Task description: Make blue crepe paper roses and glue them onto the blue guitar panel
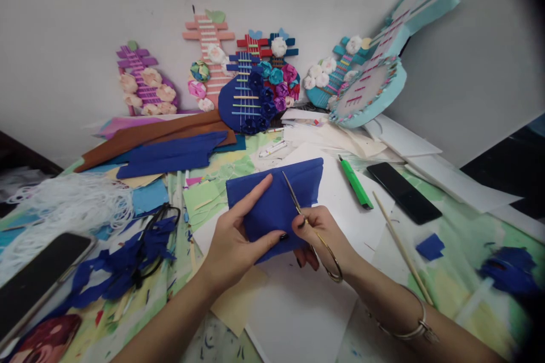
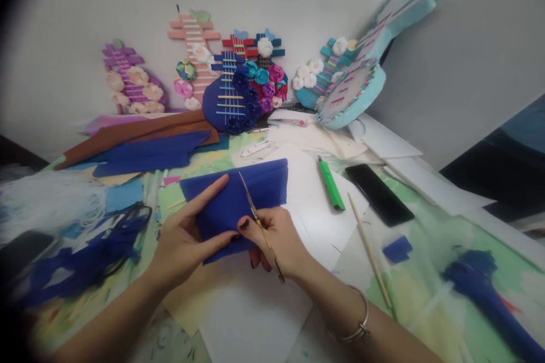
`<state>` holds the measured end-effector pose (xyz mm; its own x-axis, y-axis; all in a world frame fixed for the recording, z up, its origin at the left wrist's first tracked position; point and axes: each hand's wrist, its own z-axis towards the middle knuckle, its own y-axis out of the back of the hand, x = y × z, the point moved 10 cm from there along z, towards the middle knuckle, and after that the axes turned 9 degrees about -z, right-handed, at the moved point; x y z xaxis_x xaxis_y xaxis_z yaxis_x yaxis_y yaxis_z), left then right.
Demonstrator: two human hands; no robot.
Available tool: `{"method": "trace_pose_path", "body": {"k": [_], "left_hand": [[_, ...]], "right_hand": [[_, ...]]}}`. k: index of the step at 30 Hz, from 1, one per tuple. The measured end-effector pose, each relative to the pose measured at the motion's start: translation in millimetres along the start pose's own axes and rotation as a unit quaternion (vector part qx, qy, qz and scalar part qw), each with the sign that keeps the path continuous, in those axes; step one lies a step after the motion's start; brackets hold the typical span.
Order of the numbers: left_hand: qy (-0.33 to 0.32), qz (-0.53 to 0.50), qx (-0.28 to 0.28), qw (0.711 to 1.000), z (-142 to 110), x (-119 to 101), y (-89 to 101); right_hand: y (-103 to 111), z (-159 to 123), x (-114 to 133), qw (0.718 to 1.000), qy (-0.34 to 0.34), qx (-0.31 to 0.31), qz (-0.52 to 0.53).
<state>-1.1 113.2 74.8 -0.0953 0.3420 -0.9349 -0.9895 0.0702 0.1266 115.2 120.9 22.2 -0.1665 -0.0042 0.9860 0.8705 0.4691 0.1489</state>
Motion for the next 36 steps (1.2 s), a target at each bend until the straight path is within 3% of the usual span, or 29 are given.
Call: {"method": "trace_pose_path", "body": {"k": [36], "left_hand": [[0.017, -0.057, 0.001, 0.998, -2.3, 4.8, -3.4]], "right_hand": [[2.1, 1.3, -4.3, 0.999, -0.022, -0.019, 0.02]]}}
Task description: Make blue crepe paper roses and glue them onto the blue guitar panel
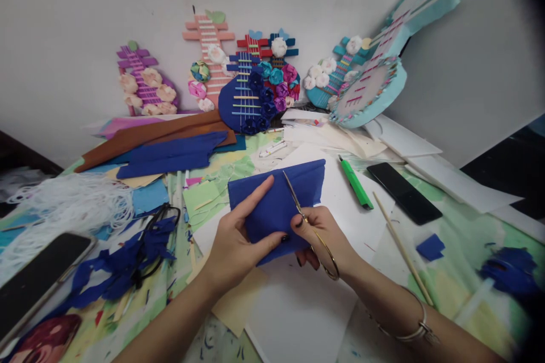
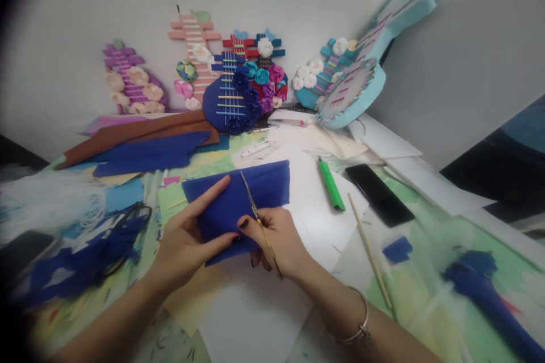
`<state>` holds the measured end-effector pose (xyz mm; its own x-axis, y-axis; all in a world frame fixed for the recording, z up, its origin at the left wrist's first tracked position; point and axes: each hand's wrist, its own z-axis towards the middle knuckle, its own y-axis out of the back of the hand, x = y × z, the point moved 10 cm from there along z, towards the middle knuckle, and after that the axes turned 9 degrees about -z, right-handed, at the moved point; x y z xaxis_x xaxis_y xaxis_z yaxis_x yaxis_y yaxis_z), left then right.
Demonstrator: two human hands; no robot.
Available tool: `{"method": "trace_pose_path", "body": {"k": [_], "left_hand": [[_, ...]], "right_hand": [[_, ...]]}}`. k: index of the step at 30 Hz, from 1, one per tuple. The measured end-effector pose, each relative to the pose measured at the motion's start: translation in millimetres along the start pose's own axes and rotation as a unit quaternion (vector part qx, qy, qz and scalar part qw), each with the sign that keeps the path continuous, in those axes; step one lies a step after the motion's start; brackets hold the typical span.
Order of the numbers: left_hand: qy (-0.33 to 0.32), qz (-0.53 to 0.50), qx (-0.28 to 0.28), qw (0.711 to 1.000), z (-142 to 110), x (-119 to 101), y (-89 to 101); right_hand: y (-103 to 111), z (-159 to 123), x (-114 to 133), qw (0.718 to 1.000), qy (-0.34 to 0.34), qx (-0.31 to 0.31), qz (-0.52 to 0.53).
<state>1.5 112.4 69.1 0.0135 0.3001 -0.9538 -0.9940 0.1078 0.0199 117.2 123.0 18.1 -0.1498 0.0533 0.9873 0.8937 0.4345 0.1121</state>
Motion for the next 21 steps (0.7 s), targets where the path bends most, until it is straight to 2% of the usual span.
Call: {"method": "trace_pose_path", "body": {"k": [13, 21], "left_hand": [[-0.008, 0.01, -0.003, 1.0, 1.4, -1.1, 0.6], [-0.008, 0.01, 0.0, 1.0, 0.9, -1.0, 0.4]], "right_hand": [[1.0, 0.1, -5.1, 0.999, -0.04, -0.006, 0.008], [-1.2, 0.4, -4.6, 1.0, -0.03, 0.004, 0.005]]}}
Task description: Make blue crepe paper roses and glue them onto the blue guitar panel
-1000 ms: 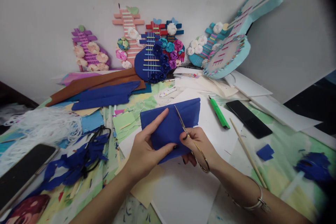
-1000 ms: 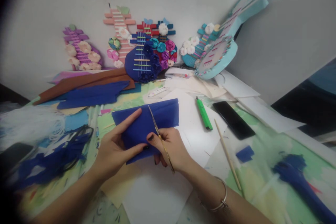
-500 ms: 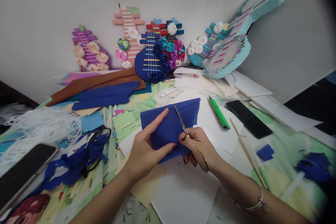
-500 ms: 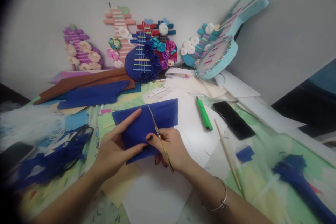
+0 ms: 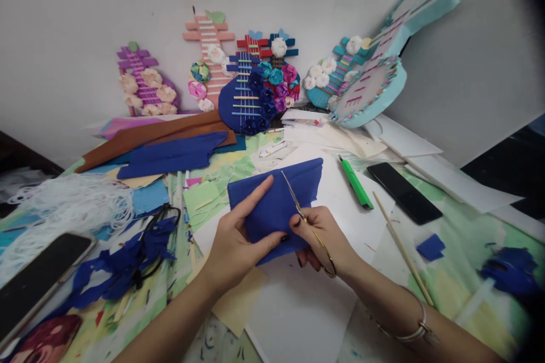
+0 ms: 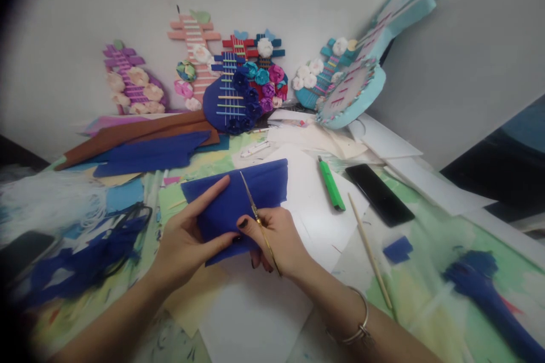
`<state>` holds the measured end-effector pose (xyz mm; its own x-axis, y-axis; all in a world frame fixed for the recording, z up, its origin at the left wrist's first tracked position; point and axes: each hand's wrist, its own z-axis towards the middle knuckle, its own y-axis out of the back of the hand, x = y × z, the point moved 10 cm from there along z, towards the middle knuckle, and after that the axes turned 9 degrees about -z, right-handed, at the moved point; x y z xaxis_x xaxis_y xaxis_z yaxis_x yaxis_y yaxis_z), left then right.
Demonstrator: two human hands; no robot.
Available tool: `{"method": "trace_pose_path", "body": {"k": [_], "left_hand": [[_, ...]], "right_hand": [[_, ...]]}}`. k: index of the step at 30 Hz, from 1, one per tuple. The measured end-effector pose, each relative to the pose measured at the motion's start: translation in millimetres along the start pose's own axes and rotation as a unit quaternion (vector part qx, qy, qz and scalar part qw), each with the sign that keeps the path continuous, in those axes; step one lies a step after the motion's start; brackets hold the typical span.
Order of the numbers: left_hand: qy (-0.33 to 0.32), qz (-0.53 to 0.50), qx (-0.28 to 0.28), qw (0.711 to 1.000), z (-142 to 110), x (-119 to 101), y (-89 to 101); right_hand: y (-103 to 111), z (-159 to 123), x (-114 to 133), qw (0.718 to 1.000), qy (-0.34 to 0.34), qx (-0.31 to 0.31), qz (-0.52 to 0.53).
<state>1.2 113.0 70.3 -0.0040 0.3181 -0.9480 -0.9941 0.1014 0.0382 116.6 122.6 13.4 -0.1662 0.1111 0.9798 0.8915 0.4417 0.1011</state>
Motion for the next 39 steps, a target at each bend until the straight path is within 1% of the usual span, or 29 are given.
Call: {"method": "trace_pose_path", "body": {"k": [5, 8, 10, 13, 15, 18, 19, 21, 24, 26, 28, 32, 35, 39], "left_hand": [[-0.007, 0.003, -0.012, 1.0, 0.7, -2.3, 2.7], [-0.008, 0.001, -0.032, 0.999, 1.2, -3.8, 6.9], [-0.001, -0.003, -0.036, 0.999, 1.2, -2.7, 7.2], [0.024, -0.021, -0.019, 0.999, 1.1, 3.1, 3.4], [0.04, -0.036, -0.017, 0.998, 1.9, 7.2, 4.1], [0.06, -0.085, -0.049, 0.993, 5.4, 11.7, 16.8], [0.074, -0.116, -0.059, 0.989, 6.9, 14.2, 21.8], [0.127, -0.199, -0.059, 0.97, 8.9, 22.8, 26.2], [0.216, -0.294, -0.026, 0.931, 7.9, 33.6, 19.8], [0.238, -0.306, -0.017, 0.922, 7.2, 35.9, 15.8], [0.234, -0.28, -0.03, 0.931, 7.2, 37.5, 15.5], [0.184, -0.204, -0.103, 0.956, 6.8, 36.7, 26.2], [0.146, -0.165, -0.139, 0.966, 4.8, 32.6, 34.6], [0.089, -0.108, -0.18, 0.974, 2.1, 21.1, 48.1]], "right_hand": [[0.7, -1.1, 4.4, 0.999, 0.045, -0.001, -0.009], [1.2, -0.9, 9.4, 0.997, 0.075, -0.003, 0.004], [3.0, -0.6, 13.8, 0.996, 0.087, -0.012, 0.022], [6.3, -0.4, 18.9, 0.995, 0.083, -0.033, 0.048], [7.3, -1.0, 21.3, 0.995, 0.076, -0.043, 0.053], [3.1, -2.2, 24.1, 0.995, 0.076, -0.024, 0.062], [0.2, -2.6, 24.1, 0.995, 0.075, -0.009, 0.064], [-6.0, -3.5, 22.5, 0.996, 0.07, 0.022, 0.052], [-12.9, -4.7, 19.7, 0.996, 0.066, 0.055, -0.008], [-15.0, -4.9, 18.8, 0.994, 0.069, 0.062, -0.052], [-15.8, -4.7, 18.5, 0.992, 0.074, 0.061, -0.086], [-19.2, -4.9, 17.7, 0.99, 0.078, 0.069, -0.099], [-22.4, -6.6, 17.6, 0.991, 0.073, 0.08, -0.077], [-24.7, -8.6, 18.8, 0.993, 0.076, 0.09, -0.018]]}}
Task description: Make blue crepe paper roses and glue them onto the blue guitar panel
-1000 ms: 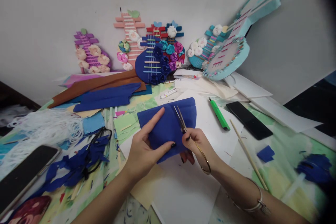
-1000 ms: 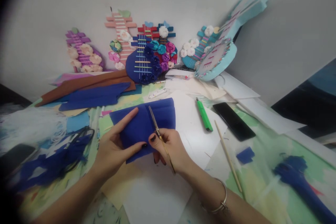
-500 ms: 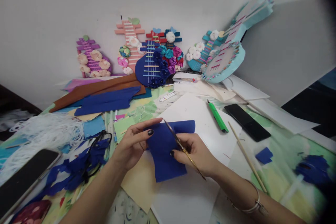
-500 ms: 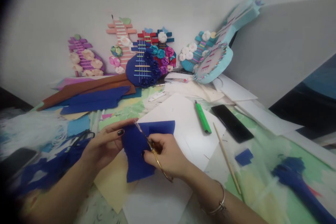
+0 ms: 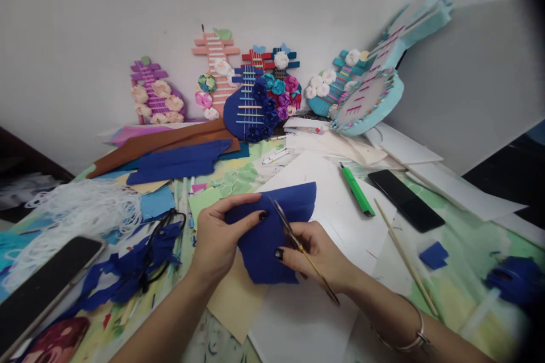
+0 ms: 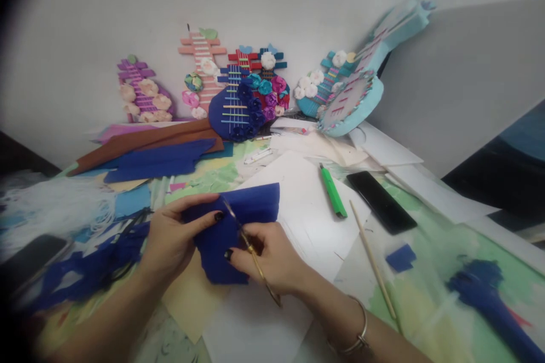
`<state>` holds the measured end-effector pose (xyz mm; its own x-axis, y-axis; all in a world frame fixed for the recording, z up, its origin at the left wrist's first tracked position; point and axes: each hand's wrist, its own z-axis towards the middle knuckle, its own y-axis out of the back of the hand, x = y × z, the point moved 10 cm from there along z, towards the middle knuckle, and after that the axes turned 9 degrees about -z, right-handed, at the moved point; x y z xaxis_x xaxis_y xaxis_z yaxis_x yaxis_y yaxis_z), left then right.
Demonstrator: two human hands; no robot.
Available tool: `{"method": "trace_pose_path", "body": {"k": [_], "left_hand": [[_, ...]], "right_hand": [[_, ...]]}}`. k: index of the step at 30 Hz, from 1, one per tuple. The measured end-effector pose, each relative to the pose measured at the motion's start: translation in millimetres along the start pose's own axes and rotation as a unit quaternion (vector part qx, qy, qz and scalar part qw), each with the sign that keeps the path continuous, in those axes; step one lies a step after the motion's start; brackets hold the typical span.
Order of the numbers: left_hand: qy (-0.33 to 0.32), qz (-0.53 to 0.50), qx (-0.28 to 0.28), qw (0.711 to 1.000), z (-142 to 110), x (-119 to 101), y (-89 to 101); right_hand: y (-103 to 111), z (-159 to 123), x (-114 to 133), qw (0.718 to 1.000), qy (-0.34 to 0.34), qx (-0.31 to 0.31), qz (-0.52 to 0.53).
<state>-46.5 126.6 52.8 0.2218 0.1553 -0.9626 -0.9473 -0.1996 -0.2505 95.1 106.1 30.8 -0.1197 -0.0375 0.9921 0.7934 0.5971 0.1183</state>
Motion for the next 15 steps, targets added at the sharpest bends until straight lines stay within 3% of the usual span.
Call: {"method": "trace_pose_path", "body": {"k": [5, 15], "left_hand": [[-0.07, 0.025, -0.044, 0.996, -2.4, -16.4, 9.7], [-0.056, 0.005, -0.012, 0.998, -3.4, -13.1, 2.2]], "right_hand": [[0.4, 0.3, -10.3, 1.0, -0.023, -0.005, 0.014], [-7.2, -2.0, -12.0, 0.999, -0.022, 0.027, 0.036]]}}
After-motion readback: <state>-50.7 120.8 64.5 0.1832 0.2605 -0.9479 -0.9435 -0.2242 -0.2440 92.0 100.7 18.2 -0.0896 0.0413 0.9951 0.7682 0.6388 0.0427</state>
